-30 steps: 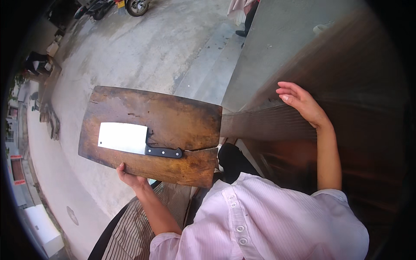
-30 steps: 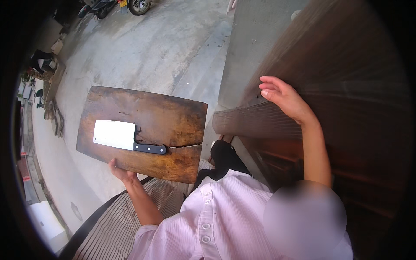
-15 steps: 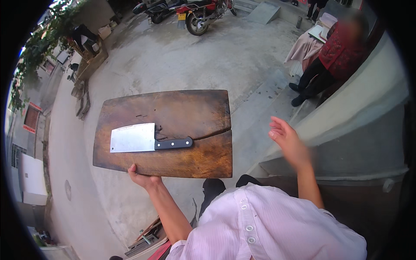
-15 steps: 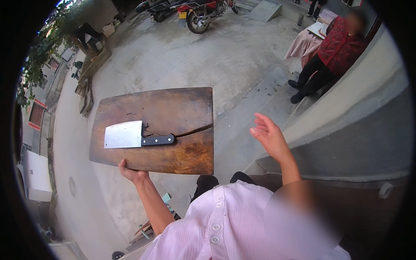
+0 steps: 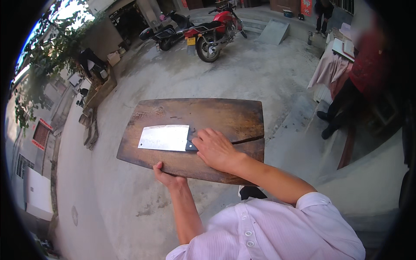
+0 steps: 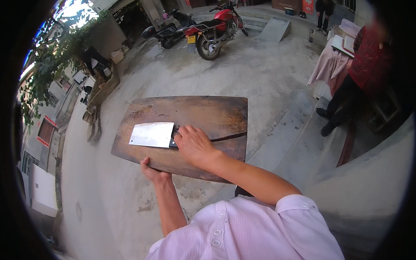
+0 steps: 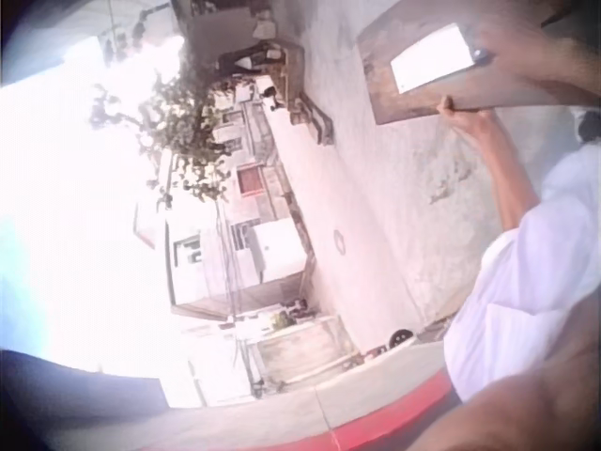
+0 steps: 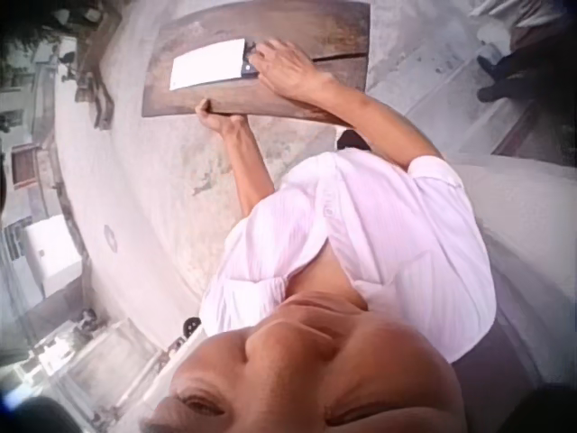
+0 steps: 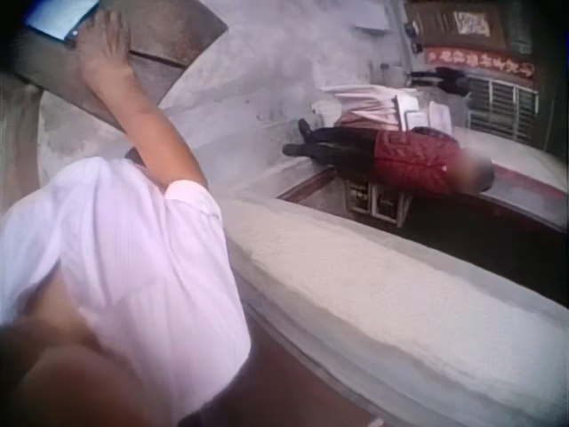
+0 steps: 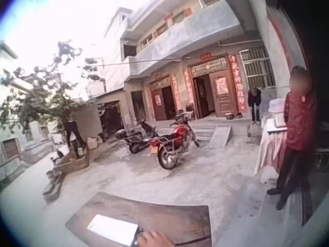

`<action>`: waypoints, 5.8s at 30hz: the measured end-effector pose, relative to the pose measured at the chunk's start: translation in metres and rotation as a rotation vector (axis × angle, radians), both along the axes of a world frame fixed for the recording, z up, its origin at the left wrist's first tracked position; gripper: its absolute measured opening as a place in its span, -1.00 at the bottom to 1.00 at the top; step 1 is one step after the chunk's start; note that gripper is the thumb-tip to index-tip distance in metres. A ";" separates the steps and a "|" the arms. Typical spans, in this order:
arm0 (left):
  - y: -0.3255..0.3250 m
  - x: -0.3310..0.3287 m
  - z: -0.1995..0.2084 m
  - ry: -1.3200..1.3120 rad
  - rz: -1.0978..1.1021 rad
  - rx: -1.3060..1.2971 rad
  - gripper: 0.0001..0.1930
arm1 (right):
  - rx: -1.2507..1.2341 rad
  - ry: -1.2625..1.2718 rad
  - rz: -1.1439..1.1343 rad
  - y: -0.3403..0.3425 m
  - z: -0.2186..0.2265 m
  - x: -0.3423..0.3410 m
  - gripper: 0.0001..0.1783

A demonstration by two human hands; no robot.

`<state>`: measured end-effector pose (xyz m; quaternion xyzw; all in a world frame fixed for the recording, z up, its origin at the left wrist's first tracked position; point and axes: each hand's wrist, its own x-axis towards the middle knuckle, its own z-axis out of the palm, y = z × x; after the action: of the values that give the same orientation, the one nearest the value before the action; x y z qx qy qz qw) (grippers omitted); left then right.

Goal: The person slices pieces of raw meat on a wooden cutting board using a cleaver. After cutting, the person carries the board and knife outside to a water tap, washes the knife and the board, and returns to the indoor workspace.

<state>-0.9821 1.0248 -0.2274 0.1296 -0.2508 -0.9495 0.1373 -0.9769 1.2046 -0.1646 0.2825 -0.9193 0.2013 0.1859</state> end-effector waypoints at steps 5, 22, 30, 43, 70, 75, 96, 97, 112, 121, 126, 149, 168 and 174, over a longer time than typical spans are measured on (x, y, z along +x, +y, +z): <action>0.056 -0.178 -0.059 0.105 -0.028 0.081 -0.44 | 0.048 -0.118 -0.009 0.069 -0.054 -0.142 -0.67; 0.305 -0.847 -0.089 0.032 -0.296 -0.035 -0.42 | -0.383 -0.310 -0.719 0.356 -0.096 -0.661 -0.65; 0.520 -1.067 -0.076 0.046 -0.568 0.082 -0.43 | -0.510 -0.128 -1.084 0.536 -0.093 -0.812 -0.62; 0.827 -1.344 -0.045 0.057 -0.701 0.077 -0.46 | -1.126 -0.138 -1.138 0.830 -0.121 -1.109 -0.65; 1.615 -1.626 -0.036 0.006 -1.416 0.050 -0.45 | -1.135 -0.034 -1.448 1.532 -0.068 -1.318 -0.69; 1.776 -1.687 -0.043 0.046 -1.511 0.065 -0.44 | -1.121 0.017 -1.507 1.664 -0.070 -1.371 -0.69; 2.393 -1.785 -0.004 0.022 -1.700 0.024 -0.49 | -1.162 0.063 -1.576 2.242 -0.048 -1.445 -0.70; 2.416 -1.796 -0.008 0.014 -1.706 0.029 -0.49 | -1.141 0.053 -1.587 2.267 -0.047 -1.455 -0.70; 2.827 -1.887 -0.012 -0.122 -1.980 -0.043 -0.51 | -1.242 0.187 -1.847 2.580 -0.041 -1.560 -0.72; 3.060 -1.887 -0.039 -0.140 -2.103 -0.065 -0.51 | -1.338 0.317 -1.894 2.759 -0.078 -1.569 -0.75; 3.175 -1.889 -0.051 -0.158 -2.154 -0.137 -0.47 | -1.383 0.309 -1.938 2.861 -0.089 -1.582 -0.73; 3.487 -1.946 -0.194 -0.598 -2.320 -0.488 -0.46 | -0.725 -0.508 -2.523 3.116 -0.172 -1.698 -0.61; 3.446 -1.643 -0.085 0.447 -2.592 -1.023 -0.64 | -0.735 -0.293 -2.545 3.157 -0.093 -1.584 -0.56; 3.470 -1.606 -0.083 0.035 -2.600 -0.687 -0.71 | -0.277 0.131 -2.552 3.208 0.007 -1.489 -0.46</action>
<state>-2.5876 4.4952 -0.3107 -0.2535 -0.4130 -0.2811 -0.8283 -2.4664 4.4131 -0.1572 -0.8054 -0.4984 -0.0392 0.3184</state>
